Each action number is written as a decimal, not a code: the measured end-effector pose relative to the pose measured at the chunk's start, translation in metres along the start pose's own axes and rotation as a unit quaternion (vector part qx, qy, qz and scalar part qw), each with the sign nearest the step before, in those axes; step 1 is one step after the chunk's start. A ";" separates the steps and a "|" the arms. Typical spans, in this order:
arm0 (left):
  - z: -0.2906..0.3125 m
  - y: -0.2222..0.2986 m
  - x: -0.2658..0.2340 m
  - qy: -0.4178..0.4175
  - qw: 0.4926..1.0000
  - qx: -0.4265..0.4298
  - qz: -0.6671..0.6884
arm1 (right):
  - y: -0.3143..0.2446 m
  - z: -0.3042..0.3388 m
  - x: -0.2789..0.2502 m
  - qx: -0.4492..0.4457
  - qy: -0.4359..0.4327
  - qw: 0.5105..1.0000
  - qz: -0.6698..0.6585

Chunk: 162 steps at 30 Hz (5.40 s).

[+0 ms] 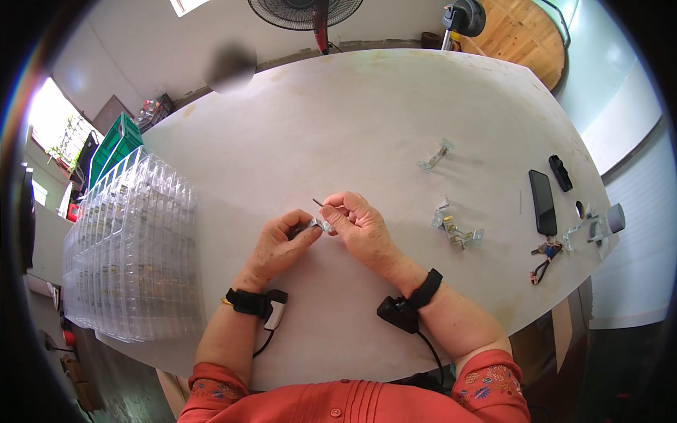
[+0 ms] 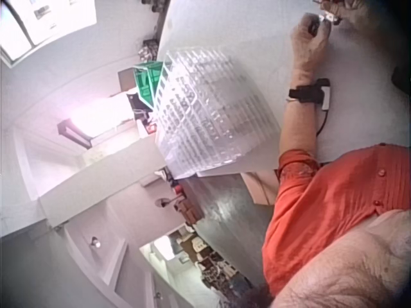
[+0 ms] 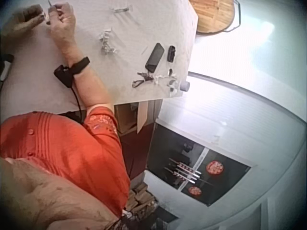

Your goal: Assembling small metal components and placing them into a plastic organizer tray.

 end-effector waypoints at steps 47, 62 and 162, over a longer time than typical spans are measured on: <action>-0.009 -0.012 -0.006 0.028 0.978 -0.040 0.201 | -0.027 0.009 0.006 0.038 -0.007 0.991 0.125; -0.007 -0.009 -0.016 0.098 0.979 -0.090 0.153 | -0.022 0.006 0.002 0.110 -0.045 0.990 0.074; -0.036 0.145 0.097 -0.117 0.898 0.245 -0.348 | -0.016 0.086 0.018 -0.026 -0.517 0.846 0.133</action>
Point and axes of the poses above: each hand's wrist, its own z-axis away from the middle knuckle, its own x-axis out of the palm, y = z × x, the point moved 2 cm from there along -z, towards the middle knuckle, and after that the axes turned 9 degrees about y, right-handed, at the moved point
